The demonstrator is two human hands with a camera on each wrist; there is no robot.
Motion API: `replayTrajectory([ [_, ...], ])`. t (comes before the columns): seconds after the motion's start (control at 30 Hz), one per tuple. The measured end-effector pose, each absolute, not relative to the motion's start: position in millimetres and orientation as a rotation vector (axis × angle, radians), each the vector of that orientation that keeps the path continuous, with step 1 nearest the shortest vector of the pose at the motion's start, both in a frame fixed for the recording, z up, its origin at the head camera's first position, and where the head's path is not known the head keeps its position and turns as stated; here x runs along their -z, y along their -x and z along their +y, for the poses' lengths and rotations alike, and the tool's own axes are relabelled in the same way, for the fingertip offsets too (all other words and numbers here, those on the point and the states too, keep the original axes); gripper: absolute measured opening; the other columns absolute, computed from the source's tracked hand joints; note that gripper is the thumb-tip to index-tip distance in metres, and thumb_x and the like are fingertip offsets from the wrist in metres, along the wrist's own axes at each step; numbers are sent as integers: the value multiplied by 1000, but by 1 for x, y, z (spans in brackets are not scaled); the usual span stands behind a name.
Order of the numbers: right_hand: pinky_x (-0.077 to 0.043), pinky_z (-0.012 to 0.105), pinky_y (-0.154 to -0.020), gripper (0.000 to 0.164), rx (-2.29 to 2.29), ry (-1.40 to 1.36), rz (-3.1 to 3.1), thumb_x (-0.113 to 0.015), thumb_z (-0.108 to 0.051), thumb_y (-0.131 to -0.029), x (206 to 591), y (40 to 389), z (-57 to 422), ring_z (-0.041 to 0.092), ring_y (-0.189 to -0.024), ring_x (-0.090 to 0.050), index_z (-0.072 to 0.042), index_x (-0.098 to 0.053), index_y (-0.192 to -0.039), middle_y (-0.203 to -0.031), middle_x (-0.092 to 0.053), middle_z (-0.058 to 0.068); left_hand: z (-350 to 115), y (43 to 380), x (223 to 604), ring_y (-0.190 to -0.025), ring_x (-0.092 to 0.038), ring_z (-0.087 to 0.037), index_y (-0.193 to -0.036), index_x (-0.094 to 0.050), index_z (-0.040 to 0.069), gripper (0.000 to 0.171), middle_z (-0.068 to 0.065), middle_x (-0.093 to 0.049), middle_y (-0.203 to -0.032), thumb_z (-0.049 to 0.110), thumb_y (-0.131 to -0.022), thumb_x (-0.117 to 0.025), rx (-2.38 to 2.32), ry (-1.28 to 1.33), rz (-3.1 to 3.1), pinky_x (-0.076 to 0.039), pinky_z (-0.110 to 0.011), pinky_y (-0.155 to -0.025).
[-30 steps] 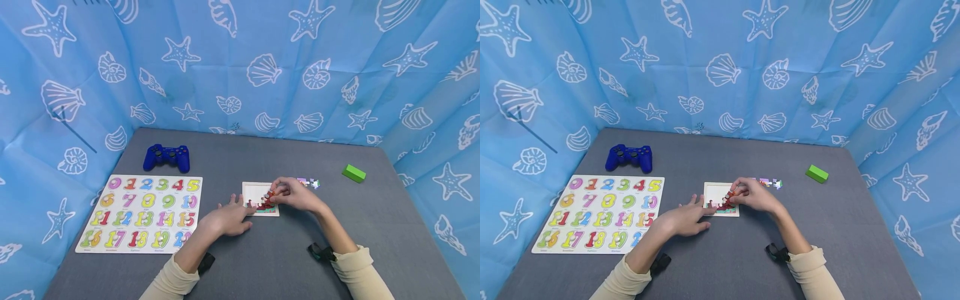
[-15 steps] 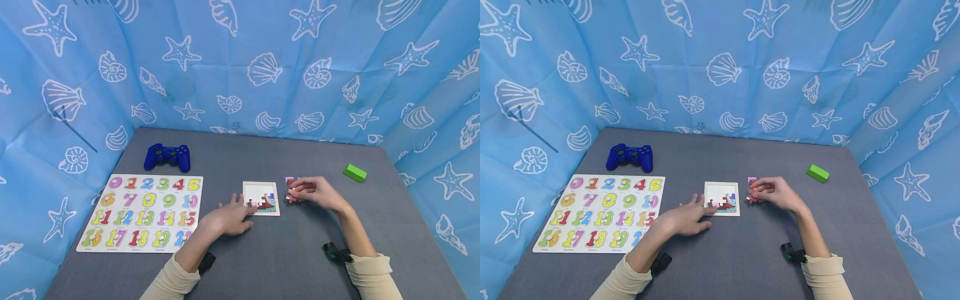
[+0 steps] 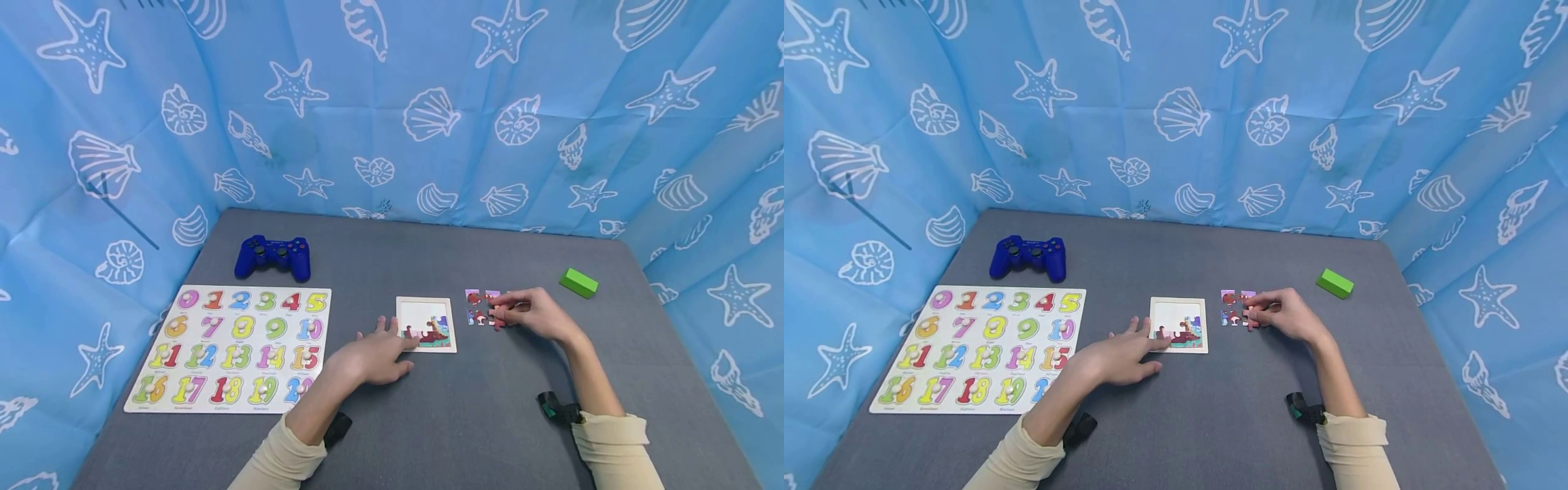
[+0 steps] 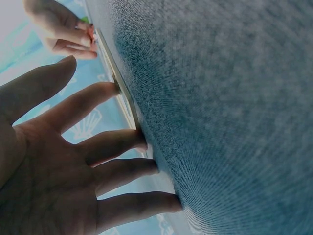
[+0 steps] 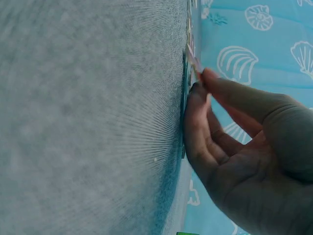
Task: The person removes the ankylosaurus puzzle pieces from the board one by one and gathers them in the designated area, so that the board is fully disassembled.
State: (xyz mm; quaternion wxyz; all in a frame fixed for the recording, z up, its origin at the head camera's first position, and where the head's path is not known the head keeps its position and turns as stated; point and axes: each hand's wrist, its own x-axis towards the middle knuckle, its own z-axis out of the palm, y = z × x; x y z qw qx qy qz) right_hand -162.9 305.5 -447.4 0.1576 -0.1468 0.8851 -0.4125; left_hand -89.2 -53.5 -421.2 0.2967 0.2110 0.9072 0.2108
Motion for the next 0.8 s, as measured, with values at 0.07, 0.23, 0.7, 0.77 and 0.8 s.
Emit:
replayTrajectory([
  [0.07,-62,26,-70,27,1152,435,2560,-75,-6,-101,449,163,305,5,-82,-70,5,-77,-126,-104,-78,19,-53,89,422,-170,-15,-45,-164,-51,26,54,-25,-22,-180,35,-111,-61,-559,-559,2410,-25,-79,-127],
  [0.23,-61,25,-69,26,1121,424,2600,-75,-5,-101,450,164,304,4,-82,-71,4,-78,-124,-100,-78,16,-53,91,423,-170,-14,-44,-164,-50,27,55,-24,-22,-180,36,-111,-60,-548,-551,2399,-25,-79,-128],
  [0.7,-59,25,-66,25,1185,448,2586,-77,-8,-100,449,158,290,7,-77,-69,2,-78,-123,-99,-77,18,-54,91,422,-170,-14,-44,-164,-50,26,54,-23,-21,-180,35,-112,-59,-555,-559,2396,-24,-79,-128],
  [0.77,-61,27,-68,24,1233,473,2543,-76,-6,-101,449,157,285,10,-77,-69,3,-78,-123,-99,-77,19,-54,90,422,-170,-13,-44,-165,-49,26,55,-23,-21,-181,35,-112,-60,-545,-562,2402,-25,-79,-128],
  [0.8,-61,27,-68,24,1251,487,2526,-76,-6,-101,449,157,282,11,-77,-69,3,-77,-123,-100,-77,19,-53,89,421,-170,-13,-44,-165,-49,26,55,-24,-21,-181,35,-111,-60,-538,-563,2406,-25,-79,-128],
])
